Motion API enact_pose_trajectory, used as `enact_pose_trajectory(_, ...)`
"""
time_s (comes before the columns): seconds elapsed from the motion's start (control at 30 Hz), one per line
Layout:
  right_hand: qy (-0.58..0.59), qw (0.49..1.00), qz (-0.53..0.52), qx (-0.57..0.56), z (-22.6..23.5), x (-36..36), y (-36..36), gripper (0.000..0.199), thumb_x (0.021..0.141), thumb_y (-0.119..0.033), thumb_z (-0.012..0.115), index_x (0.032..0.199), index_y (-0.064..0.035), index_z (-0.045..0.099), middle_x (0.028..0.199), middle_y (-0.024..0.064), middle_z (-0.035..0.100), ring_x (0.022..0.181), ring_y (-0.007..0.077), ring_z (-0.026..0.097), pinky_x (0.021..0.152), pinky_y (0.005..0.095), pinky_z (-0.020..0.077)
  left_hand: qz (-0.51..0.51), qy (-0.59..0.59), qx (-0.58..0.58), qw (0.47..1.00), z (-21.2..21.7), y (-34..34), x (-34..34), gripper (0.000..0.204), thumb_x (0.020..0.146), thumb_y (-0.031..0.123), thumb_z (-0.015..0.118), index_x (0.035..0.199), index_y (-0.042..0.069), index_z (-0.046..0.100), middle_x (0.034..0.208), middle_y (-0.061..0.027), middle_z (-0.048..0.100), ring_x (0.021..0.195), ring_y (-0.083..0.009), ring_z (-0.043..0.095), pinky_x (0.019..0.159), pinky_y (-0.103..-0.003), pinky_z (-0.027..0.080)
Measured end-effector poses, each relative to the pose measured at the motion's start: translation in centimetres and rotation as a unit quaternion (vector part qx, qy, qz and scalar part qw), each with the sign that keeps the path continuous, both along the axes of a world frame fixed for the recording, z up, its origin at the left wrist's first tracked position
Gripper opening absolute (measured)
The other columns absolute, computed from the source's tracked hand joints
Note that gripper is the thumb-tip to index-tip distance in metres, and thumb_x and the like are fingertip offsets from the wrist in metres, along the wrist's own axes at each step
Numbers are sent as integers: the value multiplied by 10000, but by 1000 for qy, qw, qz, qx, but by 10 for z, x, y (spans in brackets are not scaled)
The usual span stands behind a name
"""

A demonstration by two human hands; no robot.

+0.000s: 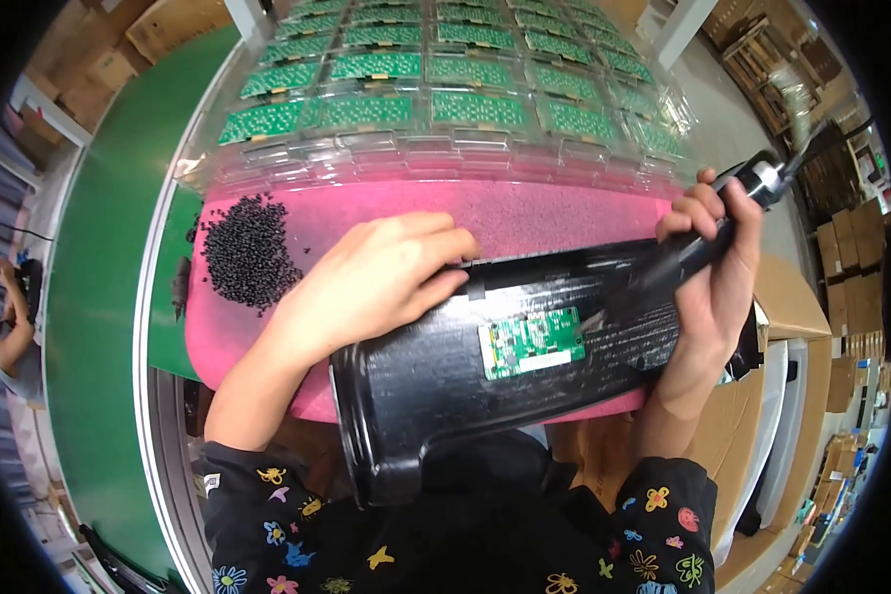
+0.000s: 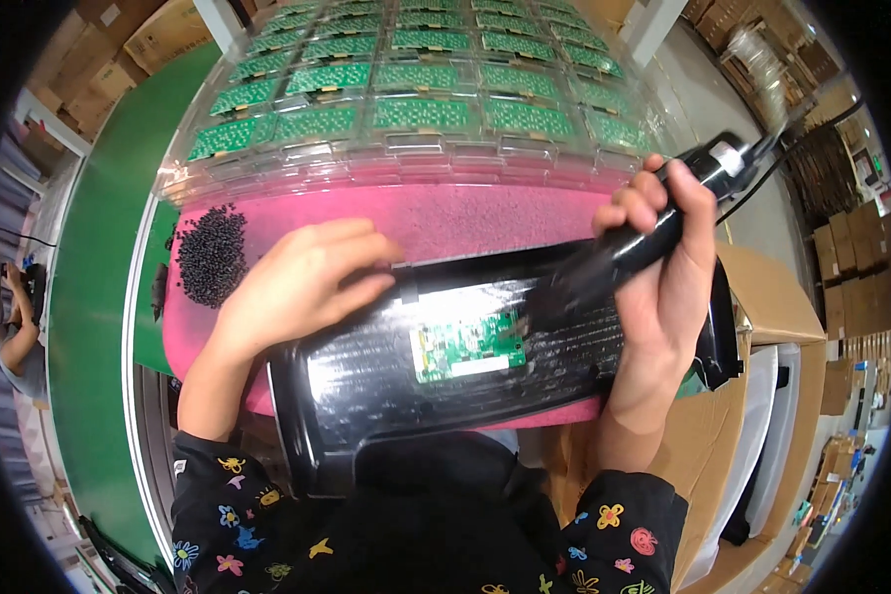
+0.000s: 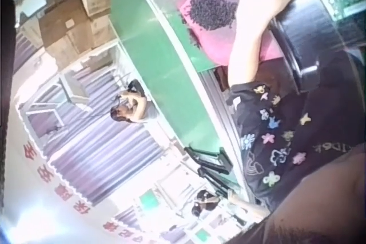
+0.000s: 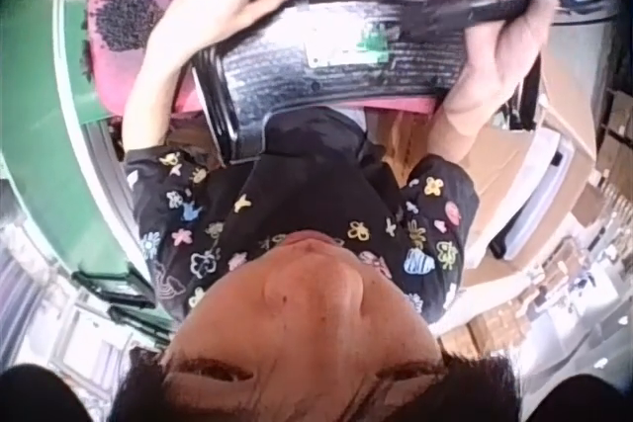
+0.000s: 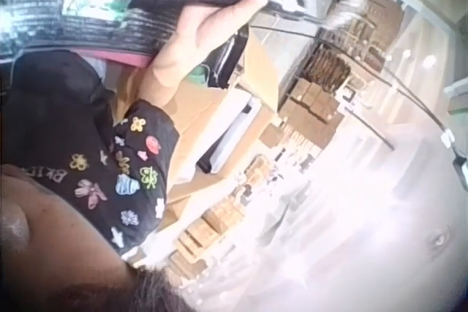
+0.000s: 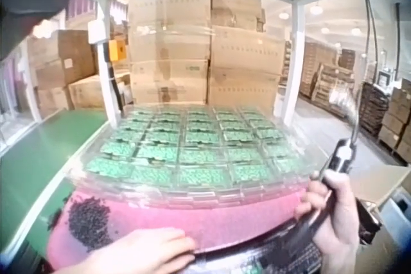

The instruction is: The person is assembling an electronic device by placing a printed circuit board into a plastic casing and securing it with screws using an electric screwdriver.

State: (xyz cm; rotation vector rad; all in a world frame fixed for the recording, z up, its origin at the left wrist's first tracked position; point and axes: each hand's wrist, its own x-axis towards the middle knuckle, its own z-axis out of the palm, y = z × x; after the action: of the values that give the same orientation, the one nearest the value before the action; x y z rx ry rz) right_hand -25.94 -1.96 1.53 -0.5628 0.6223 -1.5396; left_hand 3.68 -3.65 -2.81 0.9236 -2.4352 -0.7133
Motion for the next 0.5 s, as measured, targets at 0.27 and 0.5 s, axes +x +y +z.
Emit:
enact_pose_trajectory(0.27,120,984,-131,6,0,-6,36,487,894,-105,618,1315,41,422,1242,112,454,1119,213,466,1044,649,377,-7,-112,13,994,9,10,2,184,869,170,625,922,-5,606,930,-145,623,896,-365,624,731,-463,519)
enact_pose_trajectory(0.5,468,815,-327,-96,46,-67,87,510,895,-58,609,1367,10,426,1327,74,438,1164,150,460,1011,301,348,42,-29,-61,997,38,35,-8,120,831,99,659,900,11,616,860,-159,583,727,-379,621,601,-456,488)
